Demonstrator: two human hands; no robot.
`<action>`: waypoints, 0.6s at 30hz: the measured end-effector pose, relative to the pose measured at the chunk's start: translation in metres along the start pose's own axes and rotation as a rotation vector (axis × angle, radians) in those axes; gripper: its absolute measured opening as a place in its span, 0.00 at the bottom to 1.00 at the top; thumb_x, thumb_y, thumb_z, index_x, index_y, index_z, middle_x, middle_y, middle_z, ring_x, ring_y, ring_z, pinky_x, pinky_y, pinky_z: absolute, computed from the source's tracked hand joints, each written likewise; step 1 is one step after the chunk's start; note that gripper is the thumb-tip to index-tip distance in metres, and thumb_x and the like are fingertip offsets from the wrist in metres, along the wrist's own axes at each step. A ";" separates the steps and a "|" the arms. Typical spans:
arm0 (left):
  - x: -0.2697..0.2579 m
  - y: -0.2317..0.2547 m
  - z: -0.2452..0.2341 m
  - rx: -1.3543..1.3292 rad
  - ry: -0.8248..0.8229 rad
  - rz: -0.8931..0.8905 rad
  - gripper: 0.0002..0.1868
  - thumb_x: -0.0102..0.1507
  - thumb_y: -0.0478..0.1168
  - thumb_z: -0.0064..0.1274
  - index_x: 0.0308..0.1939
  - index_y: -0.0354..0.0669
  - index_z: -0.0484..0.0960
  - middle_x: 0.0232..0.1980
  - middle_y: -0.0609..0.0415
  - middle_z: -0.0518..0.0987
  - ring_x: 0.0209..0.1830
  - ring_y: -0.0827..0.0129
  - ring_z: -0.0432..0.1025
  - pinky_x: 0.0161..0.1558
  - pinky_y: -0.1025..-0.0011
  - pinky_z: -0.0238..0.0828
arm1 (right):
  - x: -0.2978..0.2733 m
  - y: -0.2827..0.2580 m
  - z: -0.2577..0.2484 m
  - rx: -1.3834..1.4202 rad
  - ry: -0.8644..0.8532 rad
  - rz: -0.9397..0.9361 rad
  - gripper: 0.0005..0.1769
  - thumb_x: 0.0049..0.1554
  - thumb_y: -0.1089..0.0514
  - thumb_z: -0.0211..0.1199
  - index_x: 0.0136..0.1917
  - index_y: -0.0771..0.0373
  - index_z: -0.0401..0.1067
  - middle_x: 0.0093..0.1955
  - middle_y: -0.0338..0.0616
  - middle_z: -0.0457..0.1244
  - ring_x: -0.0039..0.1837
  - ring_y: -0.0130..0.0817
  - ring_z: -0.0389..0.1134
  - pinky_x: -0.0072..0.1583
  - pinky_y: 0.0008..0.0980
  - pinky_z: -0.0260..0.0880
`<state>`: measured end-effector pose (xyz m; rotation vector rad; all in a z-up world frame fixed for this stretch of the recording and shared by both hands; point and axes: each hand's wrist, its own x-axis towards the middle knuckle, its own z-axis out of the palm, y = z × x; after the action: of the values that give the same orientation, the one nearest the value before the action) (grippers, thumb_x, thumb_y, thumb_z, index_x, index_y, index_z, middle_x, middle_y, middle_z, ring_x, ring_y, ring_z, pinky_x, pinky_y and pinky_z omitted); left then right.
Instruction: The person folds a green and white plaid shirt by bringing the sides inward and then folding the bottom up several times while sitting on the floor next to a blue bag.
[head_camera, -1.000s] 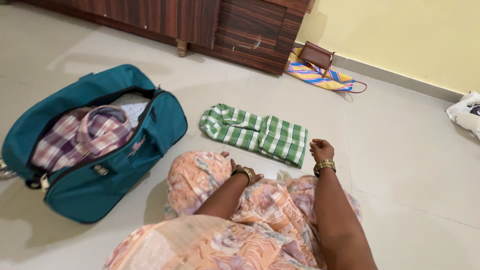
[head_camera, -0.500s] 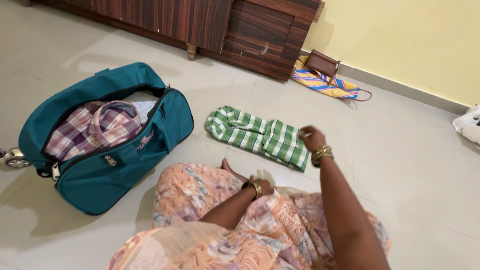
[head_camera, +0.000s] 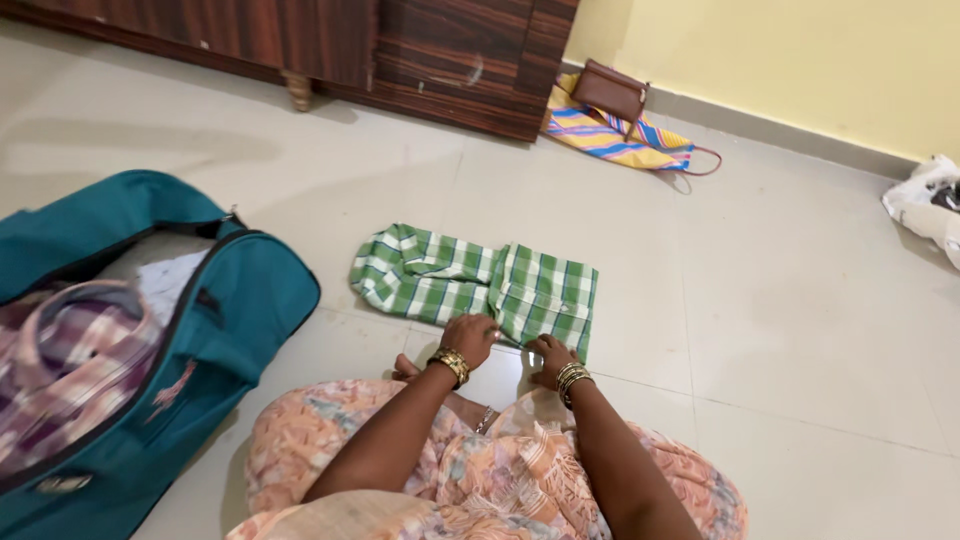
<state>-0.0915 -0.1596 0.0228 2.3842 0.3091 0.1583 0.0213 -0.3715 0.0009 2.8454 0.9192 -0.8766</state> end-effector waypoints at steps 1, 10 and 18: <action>0.009 0.001 0.004 0.015 0.008 0.023 0.09 0.65 0.48 0.55 0.44 0.52 0.85 0.52 0.57 0.83 0.61 0.61 0.72 0.67 0.54 0.62 | -0.001 0.003 -0.002 0.007 -0.010 0.014 0.48 0.47 0.44 0.76 0.74 0.32 0.55 0.82 0.31 0.42 0.82 0.40 0.42 0.77 0.61 0.42; 0.064 0.021 0.025 0.487 -0.496 -0.158 0.45 0.64 0.71 0.37 0.80 0.76 0.35 0.85 0.63 0.31 0.84 0.57 0.19 0.72 0.28 0.14 | 0.025 -0.004 0.026 0.166 0.233 0.150 0.15 0.66 0.44 0.56 0.64 0.41 0.75 0.69 0.40 0.66 0.75 0.39 0.64 0.78 0.47 0.62; 0.065 0.007 0.042 0.681 -0.408 -0.072 0.49 0.63 0.72 0.35 0.80 0.69 0.29 0.85 0.59 0.28 0.82 0.53 0.19 0.64 0.19 0.15 | 0.088 -0.048 0.022 0.329 0.720 -0.156 0.39 0.63 0.36 0.48 0.81 0.52 0.49 0.85 0.53 0.40 0.85 0.51 0.37 0.80 0.54 0.31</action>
<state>-0.0194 -0.1747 -0.0012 2.9799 0.2804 -0.5458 0.0428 -0.2890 -0.0573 3.4842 1.1381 0.0502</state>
